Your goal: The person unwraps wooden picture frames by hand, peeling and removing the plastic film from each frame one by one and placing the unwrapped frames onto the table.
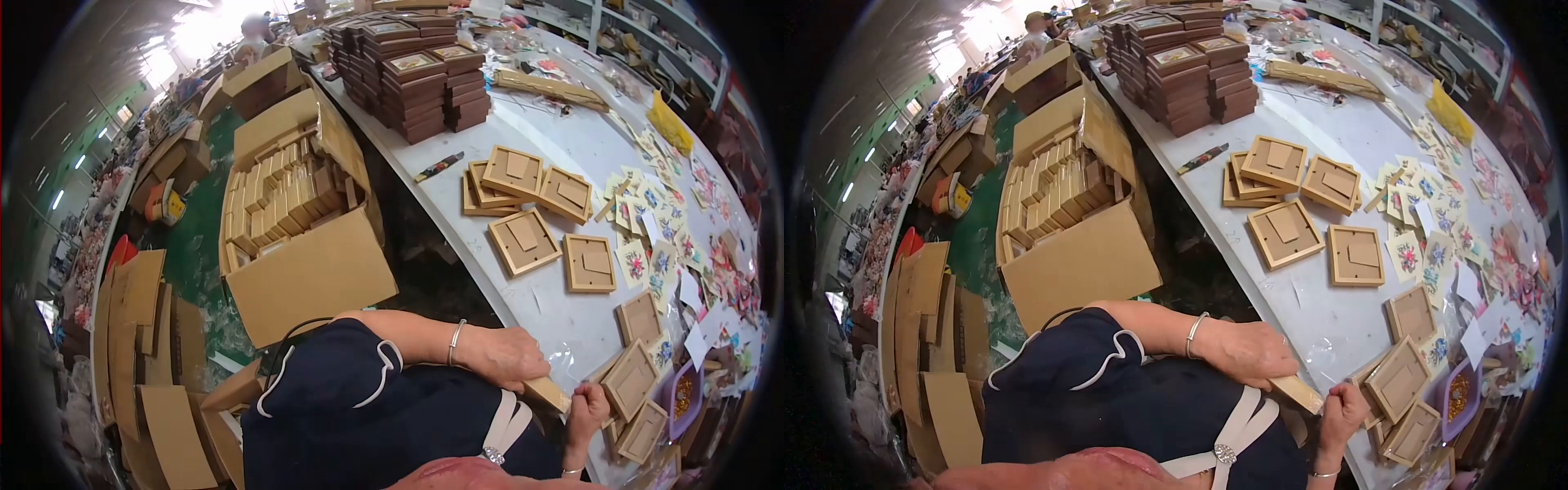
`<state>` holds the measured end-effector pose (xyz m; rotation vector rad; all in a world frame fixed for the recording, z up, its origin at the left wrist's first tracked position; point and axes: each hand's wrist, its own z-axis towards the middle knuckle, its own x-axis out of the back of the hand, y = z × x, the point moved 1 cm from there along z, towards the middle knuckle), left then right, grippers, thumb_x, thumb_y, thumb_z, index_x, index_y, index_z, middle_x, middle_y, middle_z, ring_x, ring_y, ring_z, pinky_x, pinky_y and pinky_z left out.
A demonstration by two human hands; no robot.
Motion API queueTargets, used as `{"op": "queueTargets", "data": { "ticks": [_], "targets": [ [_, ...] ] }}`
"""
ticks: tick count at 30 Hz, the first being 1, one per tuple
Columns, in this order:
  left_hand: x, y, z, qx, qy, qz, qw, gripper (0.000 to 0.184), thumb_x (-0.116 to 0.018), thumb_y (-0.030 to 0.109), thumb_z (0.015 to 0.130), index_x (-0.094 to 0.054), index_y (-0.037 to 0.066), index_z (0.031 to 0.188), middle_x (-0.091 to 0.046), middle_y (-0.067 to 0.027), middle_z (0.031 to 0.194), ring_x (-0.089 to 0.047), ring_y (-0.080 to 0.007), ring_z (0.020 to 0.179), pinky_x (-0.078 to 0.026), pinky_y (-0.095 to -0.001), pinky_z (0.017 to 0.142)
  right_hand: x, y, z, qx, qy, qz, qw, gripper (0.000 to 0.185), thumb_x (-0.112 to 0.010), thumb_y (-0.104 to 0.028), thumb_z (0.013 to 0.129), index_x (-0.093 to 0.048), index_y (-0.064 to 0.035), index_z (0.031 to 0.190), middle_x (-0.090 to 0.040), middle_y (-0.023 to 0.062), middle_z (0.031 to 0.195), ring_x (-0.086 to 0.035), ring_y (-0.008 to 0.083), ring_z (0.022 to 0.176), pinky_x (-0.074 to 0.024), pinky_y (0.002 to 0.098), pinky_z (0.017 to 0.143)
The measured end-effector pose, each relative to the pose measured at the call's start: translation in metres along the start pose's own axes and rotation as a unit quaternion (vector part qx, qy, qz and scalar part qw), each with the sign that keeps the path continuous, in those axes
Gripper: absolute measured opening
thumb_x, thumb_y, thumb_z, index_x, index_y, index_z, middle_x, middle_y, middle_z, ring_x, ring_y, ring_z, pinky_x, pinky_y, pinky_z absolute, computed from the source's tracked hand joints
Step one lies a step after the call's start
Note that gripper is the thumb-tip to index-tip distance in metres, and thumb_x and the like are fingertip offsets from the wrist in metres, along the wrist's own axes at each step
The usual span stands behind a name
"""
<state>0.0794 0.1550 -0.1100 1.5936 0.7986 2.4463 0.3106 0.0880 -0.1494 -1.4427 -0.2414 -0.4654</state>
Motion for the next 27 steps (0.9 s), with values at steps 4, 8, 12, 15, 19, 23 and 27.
{"op": "queueTargets", "data": {
  "ticks": [4,8,12,15,19,23,27],
  "targets": [
    [0.008,-0.005,-0.007,0.011,0.003,-0.051,0.999,0.023,-0.065,0.017,0.069,-0.047,0.005,0.078,-0.054,-0.0103,0.068,-0.051,-0.0311,0.059,-0.043,-0.0357,0.054,0.031,0.035,-0.039,-0.028,0.093,-0.026,0.995,0.009,-0.046,0.0,0.068,-0.055,-0.002,0.069,-0.052,0.0041,0.064,-0.043,0.0147,0.058,-0.0378,0.0228,0.059],
    [0.069,-0.036,-0.013,0.328,0.168,-0.312,0.876,0.023,-0.061,0.009,0.075,-0.054,0.006,0.096,-0.057,-0.0011,0.078,-0.052,-0.0102,0.066,-0.045,-0.0221,0.06,0.088,0.069,-0.09,-0.125,0.068,-0.29,0.946,0.015,-0.046,-0.006,0.069,-0.059,-0.0015,0.076,-0.057,0.0114,0.068,-0.05,0.0247,0.06,-0.0415,0.0297,0.061],
    [0.064,-0.121,0.012,0.397,0.306,-0.283,0.818,0.026,-0.06,0.011,0.077,-0.054,-0.002,0.098,-0.058,-0.0066,0.074,-0.05,-0.0094,0.051,-0.04,-0.0199,0.041,0.121,0.096,-0.147,-0.317,-0.191,-0.415,0.831,0.026,-0.049,-0.014,0.07,-0.063,-0.0026,0.089,-0.063,0.0183,0.082,-0.057,0.0365,0.073,-0.0444,0.0391,0.064],
    [0.069,-0.165,0.035,0.447,0.305,-0.259,0.8,0.022,-0.062,0.019,0.079,-0.055,-0.001,0.088,-0.056,-0.0062,0.07,-0.049,-0.0124,0.05,-0.041,-0.0233,0.038,0.131,0.1,-0.158,-0.311,-0.178,-0.467,0.808,0.023,-0.051,-0.019,0.07,-0.063,-0.004,0.083,-0.062,0.0194,0.082,-0.056,0.039,0.072,-0.044,0.0422,0.063],
    [0.068,-0.202,0.057,0.387,0.343,-0.084,0.852,0.037,-0.063,0.024,0.078,-0.051,-0.003,0.101,-0.057,-0.012,0.083,-0.056,-0.023,0.067,-0.048,-0.0315,0.06,0.124,0.06,-0.122,-0.236,-0.018,-0.433,0.87,0.023,-0.052,-0.02,0.072,-0.06,-0.0037,0.087,-0.062,0.0165,0.083,-0.055,0.0364,0.071,-0.0438,0.0399,0.063],
    [0.048,-0.144,0.096,0.177,0.379,0.226,0.88,0.037,-0.062,0.022,0.076,-0.053,0.0,0.105,-0.059,-0.0138,0.09,-0.056,-0.0315,0.081,-0.045,-0.0355,0.072,0.105,0.045,-0.071,-0.014,0.178,-0.345,0.921,0.032,-0.054,-0.011,0.073,-0.055,-0.0016,0.104,-0.061,0.0131,0.091,-0.057,0.0297,0.074,-0.0446,0.0338,0.066],
    [-0.032,-0.093,0.127,0.202,0.145,0.029,0.968,0.033,-0.06,0.026,0.078,-0.056,0.003,0.102,-0.062,-0.0112,0.089,-0.055,-0.0237,0.069,-0.045,-0.0329,0.065,0.093,0.043,-0.02,0.048,0.211,-0.354,0.91,0.031,-0.051,-0.009,0.075,-0.052,-0.001,0.105,-0.059,0.0144,0.09,-0.055,0.0321,0.075,-0.0439,0.0355,0.066]
  ]
}}
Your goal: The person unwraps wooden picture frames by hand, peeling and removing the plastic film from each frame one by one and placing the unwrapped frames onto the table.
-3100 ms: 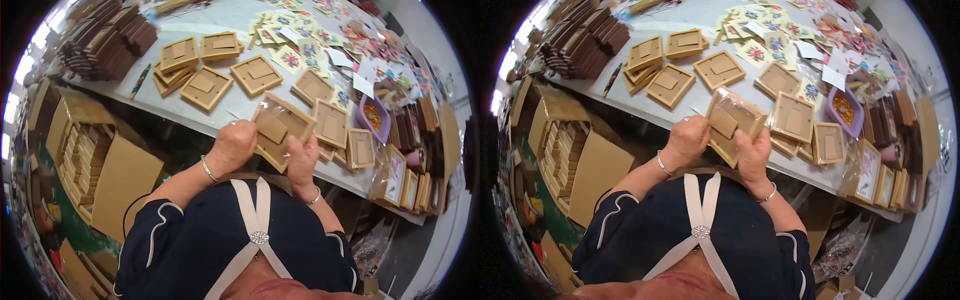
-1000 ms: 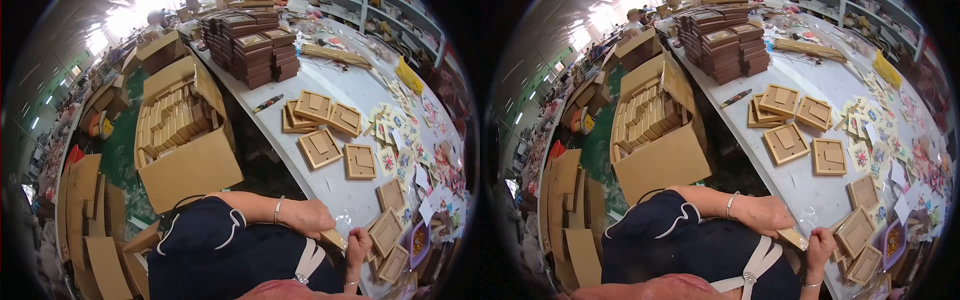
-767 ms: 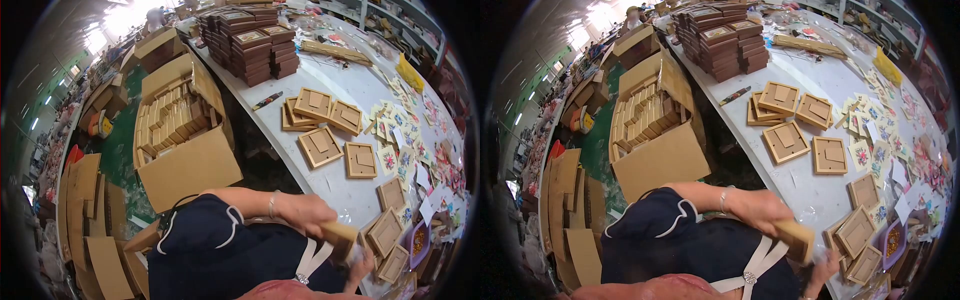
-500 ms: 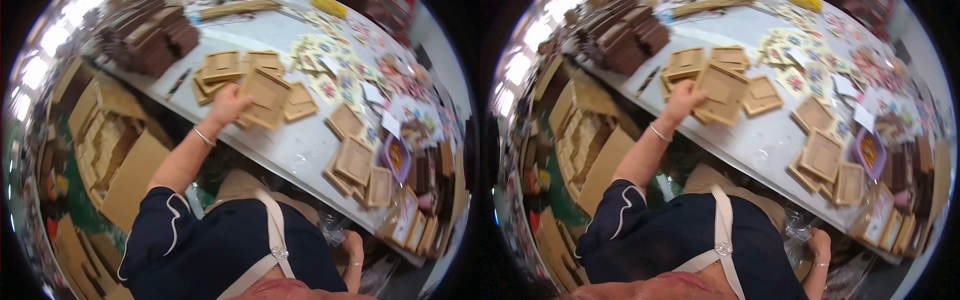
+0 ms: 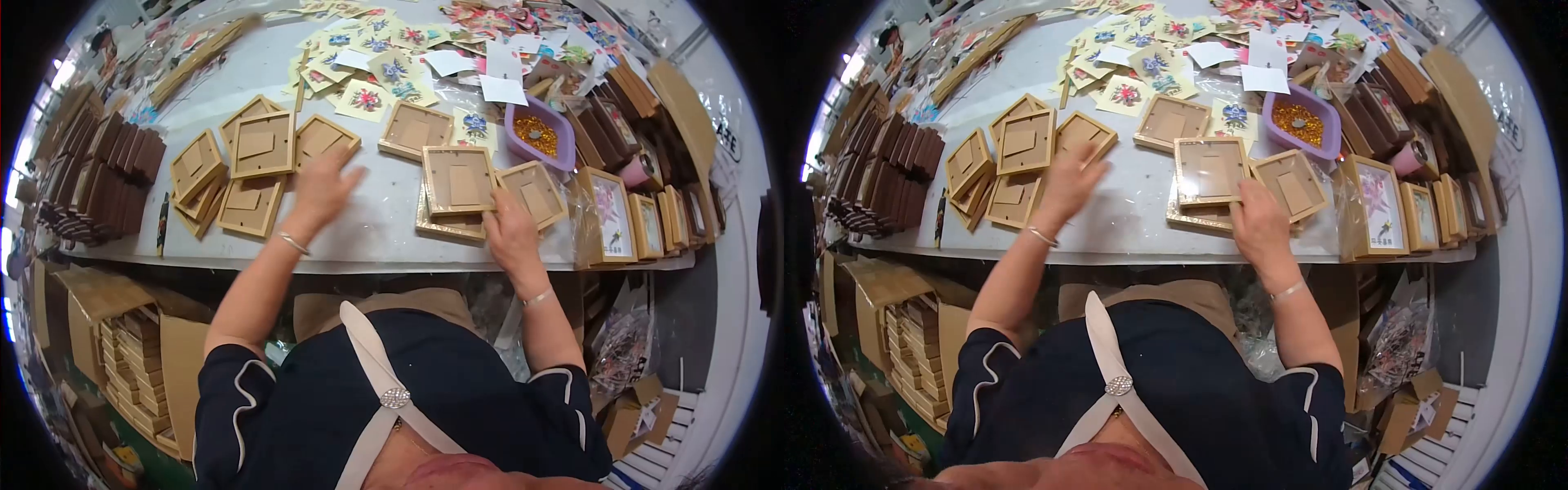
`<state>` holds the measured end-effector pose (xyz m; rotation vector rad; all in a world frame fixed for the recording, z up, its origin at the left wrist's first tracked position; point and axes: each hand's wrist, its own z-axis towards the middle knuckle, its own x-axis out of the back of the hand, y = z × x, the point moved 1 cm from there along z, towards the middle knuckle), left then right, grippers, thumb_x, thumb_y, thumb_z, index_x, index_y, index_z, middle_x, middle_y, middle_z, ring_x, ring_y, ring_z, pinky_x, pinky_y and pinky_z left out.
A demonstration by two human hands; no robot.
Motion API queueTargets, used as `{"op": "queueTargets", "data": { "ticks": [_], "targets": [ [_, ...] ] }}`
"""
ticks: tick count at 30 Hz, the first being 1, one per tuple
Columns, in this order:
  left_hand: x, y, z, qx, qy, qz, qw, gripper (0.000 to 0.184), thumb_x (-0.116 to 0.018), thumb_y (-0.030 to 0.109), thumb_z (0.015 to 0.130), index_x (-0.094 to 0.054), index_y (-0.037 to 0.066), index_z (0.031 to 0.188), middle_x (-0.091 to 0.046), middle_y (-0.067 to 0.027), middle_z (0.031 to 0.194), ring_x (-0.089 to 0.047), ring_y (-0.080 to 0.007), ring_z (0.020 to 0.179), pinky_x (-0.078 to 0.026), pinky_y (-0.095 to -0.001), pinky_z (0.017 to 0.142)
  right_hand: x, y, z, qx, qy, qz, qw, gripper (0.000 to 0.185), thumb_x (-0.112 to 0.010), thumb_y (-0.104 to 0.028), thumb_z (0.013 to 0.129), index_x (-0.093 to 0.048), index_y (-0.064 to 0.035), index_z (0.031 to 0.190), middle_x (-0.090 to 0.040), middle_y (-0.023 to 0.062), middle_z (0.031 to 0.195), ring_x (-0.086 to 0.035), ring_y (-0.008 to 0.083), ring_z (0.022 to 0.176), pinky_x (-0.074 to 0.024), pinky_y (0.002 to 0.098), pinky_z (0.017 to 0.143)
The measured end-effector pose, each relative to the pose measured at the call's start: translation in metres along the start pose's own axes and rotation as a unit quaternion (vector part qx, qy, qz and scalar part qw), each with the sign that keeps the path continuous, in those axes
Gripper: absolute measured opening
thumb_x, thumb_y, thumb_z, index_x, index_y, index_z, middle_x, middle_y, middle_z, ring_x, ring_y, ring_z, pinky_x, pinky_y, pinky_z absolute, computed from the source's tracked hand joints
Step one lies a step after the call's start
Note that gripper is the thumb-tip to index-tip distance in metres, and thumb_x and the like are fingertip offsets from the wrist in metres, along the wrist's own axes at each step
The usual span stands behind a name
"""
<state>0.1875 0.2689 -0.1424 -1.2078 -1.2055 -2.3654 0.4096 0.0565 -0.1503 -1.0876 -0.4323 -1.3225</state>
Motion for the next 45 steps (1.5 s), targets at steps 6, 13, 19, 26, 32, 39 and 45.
{"op": "queueTargets", "data": {
  "ticks": [6,13,19,26,32,39,45],
  "targets": [
    [-0.092,0.052,0.009,0.042,-0.176,-0.119,0.976,0.049,-0.054,0.032,0.081,-0.045,0.002,0.119,-0.061,-0.0169,0.101,-0.06,-0.0298,0.083,-0.046,-0.0347,0.072,-0.028,0.0,0.036,-0.065,-0.028,-0.139,0.988,0.021,-0.054,-0.015,0.073,-0.053,-0.0012,0.089,-0.056,0.0159,0.085,-0.054,0.0325,0.076,-0.0449,0.04,0.068],
    [-0.108,0.062,0.009,0.141,-0.106,-0.203,0.963,0.042,-0.057,0.017,0.073,-0.049,0.001,0.111,-0.061,-0.0161,0.09,-0.058,-0.0317,0.08,-0.046,-0.0365,0.072,-0.041,-0.009,0.036,-0.072,-0.002,-0.09,0.993,0.03,-0.056,-0.017,0.073,-0.054,0.0005,0.097,-0.058,0.0167,0.087,-0.053,0.0334,0.078,-0.0444,0.0404,0.07],
    [-0.115,0.018,0.002,0.218,0.032,-0.376,0.9,0.033,-0.058,0.005,0.071,-0.052,-0.001,0.103,-0.06,-0.0122,0.087,-0.057,-0.0199,0.074,-0.047,-0.0286,0.067,-0.053,-0.021,0.032,-0.087,0.051,0.136,0.986,0.034,-0.058,-0.021,0.077,-0.052,0.0012,0.103,-0.058,0.0132,0.089,-0.053,0.0229,0.076,-0.0449,0.0308,0.066],
    [-0.037,0.022,-0.032,0.218,0.104,-0.515,0.822,0.022,-0.054,-0.004,0.07,-0.054,0.001,0.092,-0.055,-0.005,0.079,-0.051,-0.0126,0.067,-0.045,-0.0219,0.063,-0.058,-0.061,0.033,-0.325,0.05,0.611,0.72,0.023,-0.052,-0.016,0.087,-0.052,-0.0005,0.104,-0.052,0.0038,0.087,-0.044,0.0079,0.071,-0.0362,0.0176,0.06],
    [-0.005,0.033,-0.065,-0.199,0.235,-0.046,0.95,0.04,-0.055,0.009,0.07,-0.049,-0.001,0.108,-0.051,-0.0179,0.11,-0.049,-0.0361,0.102,-0.04,-0.0393,0.09,-0.086,-0.074,0.012,-0.191,-0.065,0.518,0.831,0.021,-0.053,-0.022,0.086,-0.056,-0.0021,0.078,-0.049,0.0034,0.074,-0.045,0.012,0.068,-0.0395,0.025,0.065],
    [0.009,0.047,-0.091,-0.221,0.145,0.036,0.964,0.029,-0.057,0.012,0.071,-0.046,-0.001,0.095,-0.046,-0.0191,0.103,-0.046,-0.0316,0.093,-0.035,-0.0405,0.09,-0.068,-0.107,0.007,-0.21,-0.123,0.643,0.726,0.026,-0.046,-0.008,0.087,-0.048,0.0017,0.112,-0.059,0.0102,0.098,-0.055,0.0125,0.08,-0.0438,0.022,0.075],
    [0.016,0.037,-0.09,-0.197,0.191,-0.014,0.961,0.018,-0.058,0.012,0.071,-0.049,0.005,0.086,-0.052,-0.0107,0.084,-0.049,-0.0256,0.076,-0.039,-0.0348,0.077,-0.074,-0.118,-0.005,-0.192,-0.131,0.637,0.735,0.025,-0.047,-0.011,0.089,-0.049,0.0014,0.11,-0.059,0.0094,0.097,-0.055,0.0118,0.081,-0.0433,0.0214,0.076]
  ]
}}
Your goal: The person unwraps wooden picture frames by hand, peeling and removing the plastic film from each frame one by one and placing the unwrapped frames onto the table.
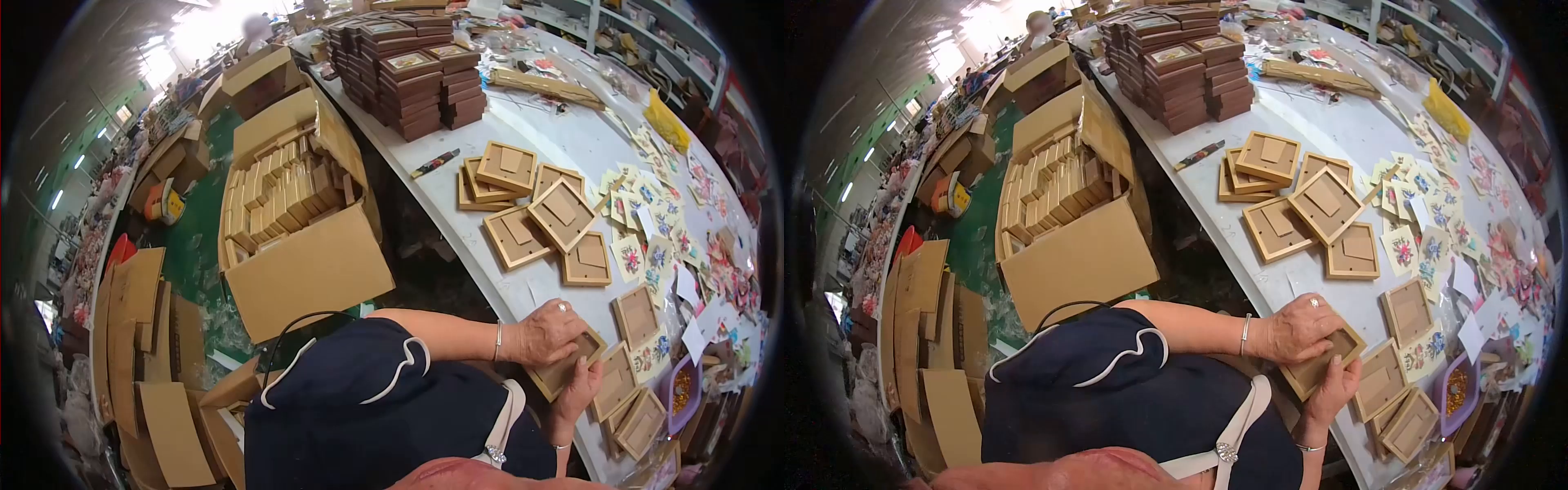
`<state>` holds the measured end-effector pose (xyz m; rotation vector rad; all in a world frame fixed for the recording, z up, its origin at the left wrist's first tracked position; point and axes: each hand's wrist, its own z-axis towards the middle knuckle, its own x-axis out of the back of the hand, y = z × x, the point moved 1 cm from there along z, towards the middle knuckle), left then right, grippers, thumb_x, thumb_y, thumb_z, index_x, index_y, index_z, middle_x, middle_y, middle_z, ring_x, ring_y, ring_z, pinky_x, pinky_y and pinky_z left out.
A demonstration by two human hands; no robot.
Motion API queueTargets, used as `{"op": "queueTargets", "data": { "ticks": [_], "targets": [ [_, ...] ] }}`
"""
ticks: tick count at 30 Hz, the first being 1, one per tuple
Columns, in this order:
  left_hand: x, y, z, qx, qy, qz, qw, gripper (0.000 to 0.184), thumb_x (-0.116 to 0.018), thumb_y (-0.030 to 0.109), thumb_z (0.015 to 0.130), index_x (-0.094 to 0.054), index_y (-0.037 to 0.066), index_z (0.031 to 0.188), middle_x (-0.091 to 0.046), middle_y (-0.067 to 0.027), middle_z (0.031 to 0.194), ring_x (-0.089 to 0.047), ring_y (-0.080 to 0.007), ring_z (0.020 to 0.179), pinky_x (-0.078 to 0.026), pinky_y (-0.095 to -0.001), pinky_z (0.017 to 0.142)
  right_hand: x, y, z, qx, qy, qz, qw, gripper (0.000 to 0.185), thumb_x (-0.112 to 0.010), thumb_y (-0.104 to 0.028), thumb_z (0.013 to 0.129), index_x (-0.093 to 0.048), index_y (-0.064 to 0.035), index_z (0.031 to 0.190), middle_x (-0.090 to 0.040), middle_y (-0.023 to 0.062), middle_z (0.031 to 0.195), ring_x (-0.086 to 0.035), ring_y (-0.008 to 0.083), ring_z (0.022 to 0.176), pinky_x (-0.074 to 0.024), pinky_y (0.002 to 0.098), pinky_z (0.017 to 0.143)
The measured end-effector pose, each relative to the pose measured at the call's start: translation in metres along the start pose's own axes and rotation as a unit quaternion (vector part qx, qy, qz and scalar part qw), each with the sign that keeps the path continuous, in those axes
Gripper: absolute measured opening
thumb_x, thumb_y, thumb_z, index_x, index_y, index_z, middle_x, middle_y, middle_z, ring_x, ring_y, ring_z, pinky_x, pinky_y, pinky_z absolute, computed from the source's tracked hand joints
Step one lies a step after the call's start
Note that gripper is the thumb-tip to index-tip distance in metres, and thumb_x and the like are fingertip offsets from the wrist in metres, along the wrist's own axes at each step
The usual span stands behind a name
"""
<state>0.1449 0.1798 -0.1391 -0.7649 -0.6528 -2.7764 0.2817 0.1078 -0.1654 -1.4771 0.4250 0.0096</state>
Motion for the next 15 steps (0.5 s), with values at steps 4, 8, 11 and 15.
{"op": "queueTargets", "data": {
  "ticks": [4,8,11,15],
  "targets": [
    [0.009,0.001,0.0,0.026,-0.042,0.069,0.996,0.01,-0.058,0.014,0.072,-0.049,0.009,0.071,-0.05,-0.0066,0.067,-0.049,-0.0238,0.062,-0.041,-0.0336,0.064,-0.003,0.004,-0.003,-0.045,-0.02,0.026,0.998,0.023,-0.048,-0.014,0.089,-0.051,0.0012,0.107,-0.06,0.0085,0.095,-0.054,0.0107,0.079,-0.0422,0.0199,0.075],
    [0.009,0.003,-0.005,-0.02,-0.037,0.046,0.998,0.015,-0.058,0.015,0.073,-0.047,0.011,0.064,-0.049,-0.0051,0.062,-0.047,-0.0229,0.054,-0.039,-0.033,0.054,0.003,0.01,-0.006,-0.078,-0.018,0.026,0.996,0.023,-0.05,-0.014,0.089,-0.052,0.0011,0.106,-0.06,0.008,0.094,-0.054,0.01,0.078,-0.0416,0.0196,0.074],
    [0.013,0.007,-0.006,-0.055,-0.051,0.02,0.997,0.018,-0.059,0.015,0.073,-0.045,0.011,0.061,-0.048,-0.0047,0.06,-0.046,-0.0227,0.05,-0.038,-0.0326,0.05,0.011,0.011,-0.006,-0.092,-0.017,0.008,0.996,0.023,-0.05,-0.015,0.088,-0.052,0.0012,0.105,-0.06,0.0079,0.093,-0.053,0.0097,0.077,-0.0414,0.0197,0.074],
    [0.026,0.014,-0.011,-0.108,-0.093,-0.03,0.989,0.019,-0.059,0.015,0.073,-0.045,0.011,0.061,-0.048,-0.005,0.06,-0.045,-0.023,0.048,-0.037,-0.0321,0.046,0.017,0.012,-0.006,-0.102,-0.025,-0.043,0.994,0.024,-0.051,-0.014,0.087,-0.053,0.0014,0.105,-0.06,0.0081,0.092,-0.053,0.0097,0.076,-0.0414,0.0201,0.073]
  ]
}}
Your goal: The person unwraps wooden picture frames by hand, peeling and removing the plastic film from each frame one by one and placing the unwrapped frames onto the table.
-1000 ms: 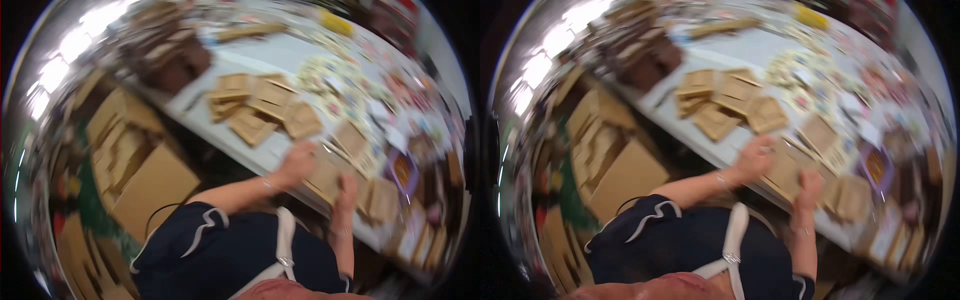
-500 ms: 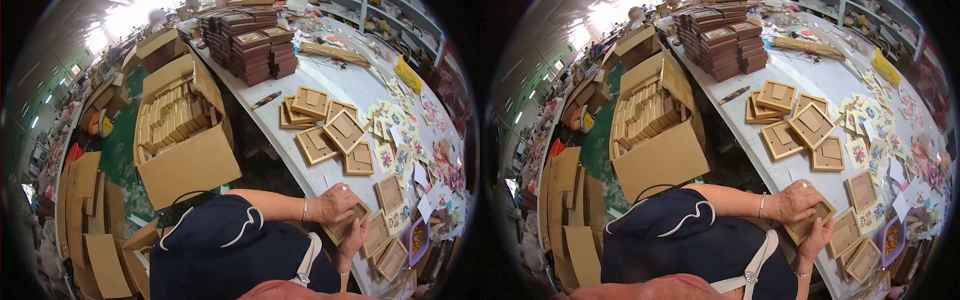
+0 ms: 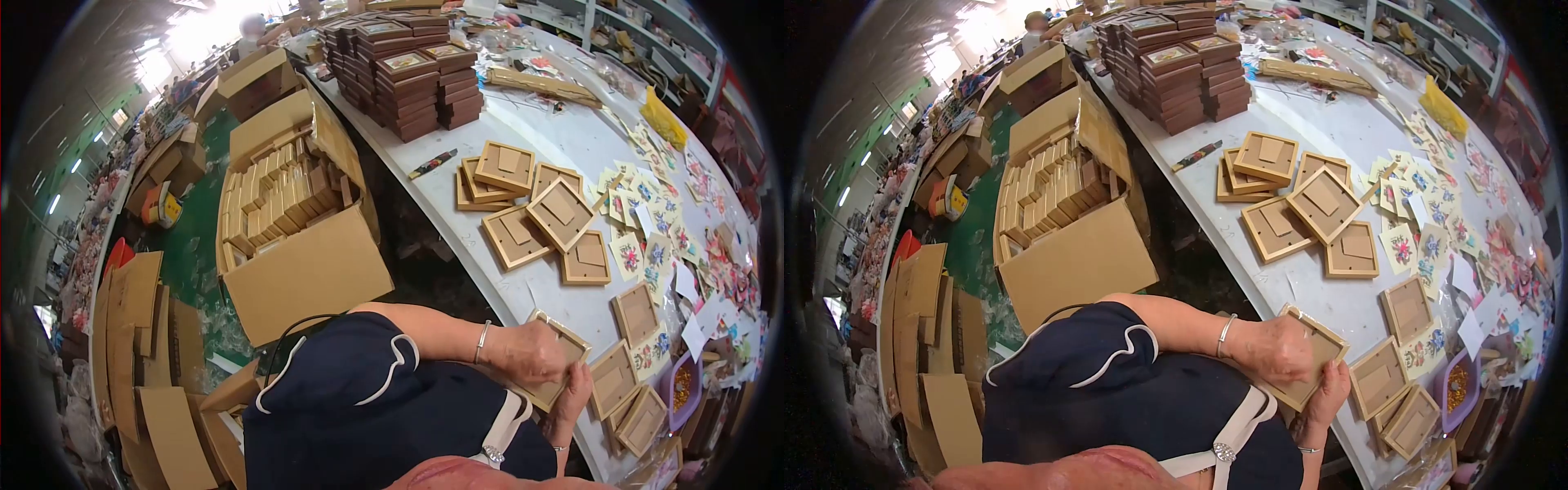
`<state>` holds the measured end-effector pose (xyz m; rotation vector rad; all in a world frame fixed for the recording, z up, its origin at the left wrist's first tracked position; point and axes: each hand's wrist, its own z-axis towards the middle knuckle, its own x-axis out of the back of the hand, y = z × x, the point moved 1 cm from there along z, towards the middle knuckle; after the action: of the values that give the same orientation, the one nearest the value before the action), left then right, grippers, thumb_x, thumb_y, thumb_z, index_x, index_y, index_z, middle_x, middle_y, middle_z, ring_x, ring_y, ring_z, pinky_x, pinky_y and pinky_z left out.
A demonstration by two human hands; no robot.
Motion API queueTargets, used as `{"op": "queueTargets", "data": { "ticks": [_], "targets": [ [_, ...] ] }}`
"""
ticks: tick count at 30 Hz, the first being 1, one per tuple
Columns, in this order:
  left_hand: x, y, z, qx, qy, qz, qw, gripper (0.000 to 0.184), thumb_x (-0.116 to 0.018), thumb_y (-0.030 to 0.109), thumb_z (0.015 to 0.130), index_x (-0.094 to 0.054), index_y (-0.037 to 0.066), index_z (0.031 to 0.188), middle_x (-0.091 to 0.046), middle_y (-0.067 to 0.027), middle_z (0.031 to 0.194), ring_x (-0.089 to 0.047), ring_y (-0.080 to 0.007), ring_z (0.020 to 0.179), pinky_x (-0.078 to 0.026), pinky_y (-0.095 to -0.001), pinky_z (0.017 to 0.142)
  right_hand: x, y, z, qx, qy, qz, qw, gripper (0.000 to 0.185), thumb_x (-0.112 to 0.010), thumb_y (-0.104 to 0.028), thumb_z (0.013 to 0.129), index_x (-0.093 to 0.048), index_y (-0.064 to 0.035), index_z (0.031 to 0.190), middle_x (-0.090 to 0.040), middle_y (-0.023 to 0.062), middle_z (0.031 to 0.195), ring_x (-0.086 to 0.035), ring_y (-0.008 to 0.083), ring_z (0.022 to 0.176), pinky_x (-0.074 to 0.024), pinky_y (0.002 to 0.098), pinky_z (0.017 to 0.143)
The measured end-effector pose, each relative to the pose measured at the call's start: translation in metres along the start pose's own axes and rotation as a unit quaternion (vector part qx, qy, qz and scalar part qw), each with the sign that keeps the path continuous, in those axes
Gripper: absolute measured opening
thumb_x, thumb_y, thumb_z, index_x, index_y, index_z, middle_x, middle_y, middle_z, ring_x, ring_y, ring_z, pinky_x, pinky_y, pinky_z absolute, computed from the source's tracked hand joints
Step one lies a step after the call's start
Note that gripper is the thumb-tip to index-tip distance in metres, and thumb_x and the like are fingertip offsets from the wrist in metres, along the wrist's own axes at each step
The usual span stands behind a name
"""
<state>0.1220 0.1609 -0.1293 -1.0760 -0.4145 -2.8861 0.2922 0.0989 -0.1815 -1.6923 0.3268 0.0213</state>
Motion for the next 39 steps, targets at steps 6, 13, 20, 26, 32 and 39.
{"op": "queueTargets", "data": {
  "ticks": [6,13,20,26,32,39],
  "targets": [
    [0.011,0.009,-0.006,-0.011,-0.025,-0.087,0.996,0.023,-0.06,0.015,0.073,-0.043,0.009,0.059,-0.046,-0.0051,0.056,-0.045,-0.0237,0.047,-0.036,-0.0324,0.045,-0.004,0.0,-0.002,-0.009,-0.015,0.07,0.997,0.026,-0.053,-0.013,0.083,-0.054,0.0016,0.104,-0.06,0.0084,0.091,-0.054,0.0125,0.077,-0.0418,0.0213,0.074],
    [0.009,0.015,-0.01,-0.006,-0.044,-0.129,0.991,0.024,-0.062,0.016,0.072,-0.043,0.009,0.058,-0.046,-0.0057,0.056,-0.045,-0.0239,0.048,-0.037,-0.0321,0.046,-0.018,-0.009,-0.013,-0.071,-0.036,0.091,0.993,0.033,-0.057,-0.007,0.076,-0.052,0.0039,0.106,-0.06,0.0125,0.094,-0.057,0.0177,0.079,-0.0454,0.025,0.075],
    [0.008,0.01,-0.011,-0.009,-0.074,-0.098,0.992,0.024,-0.062,0.016,0.071,-0.044,0.009,0.058,-0.047,-0.0065,0.057,-0.045,-0.0236,0.049,-0.038,-0.0311,0.047,-0.011,-0.001,-0.008,-0.087,-0.03,0.097,0.991,0.034,-0.057,-0.006,0.075,-0.052,0.0042,0.107,-0.06,0.0135,0.095,-0.058,0.0193,0.079,-0.0466,0.0264,0.074],
    [-0.004,0.012,-0.012,-0.043,-0.098,-0.063,0.992,0.025,-0.063,0.017,0.07,-0.043,0.009,0.056,-0.047,-0.0058,0.055,-0.046,-0.0236,0.047,-0.039,-0.0314,0.046,-0.005,0.0,-0.009,-0.075,0.016,0.055,0.996,0.034,-0.056,-0.006,0.075,-0.052,0.0039,0.107,-0.061,0.0135,0.094,-0.058,0.019,0.079,-0.0464,0.0261,0.074],
    [0.001,0.016,-0.013,-0.043,-0.072,-0.088,0.993,0.028,-0.063,0.018,0.071,-0.042,0.01,0.054,-0.048,-0.0051,0.054,-0.047,-0.0247,0.045,-0.038,-0.0322,0.044,-0.007,-0.003,-0.013,-0.065,0.043,0.069,0.995,0.032,-0.057,-0.008,0.076,-0.053,0.0036,0.105,-0.061,0.0114,0.09,-0.057,0.0166,0.074,-0.0454,0.0249,0.07],
    [0.024,0.018,-0.003,-0.061,-0.037,-0.136,0.988,0.03,-0.062,0.018,0.072,-0.04,0.011,0.053,-0.046,-0.0043,0.052,-0.045,-0.0248,0.044,-0.037,-0.0318,0.043,0.01,-0.008,-0.012,-0.071,0.031,0.103,0.992,0.027,-0.057,-0.009,0.078,-0.054,0.0024,0.102,-0.061,0.0089,0.088,-0.056,0.0147,0.073,-0.0436,0.0229,0.07]
  ]
}}
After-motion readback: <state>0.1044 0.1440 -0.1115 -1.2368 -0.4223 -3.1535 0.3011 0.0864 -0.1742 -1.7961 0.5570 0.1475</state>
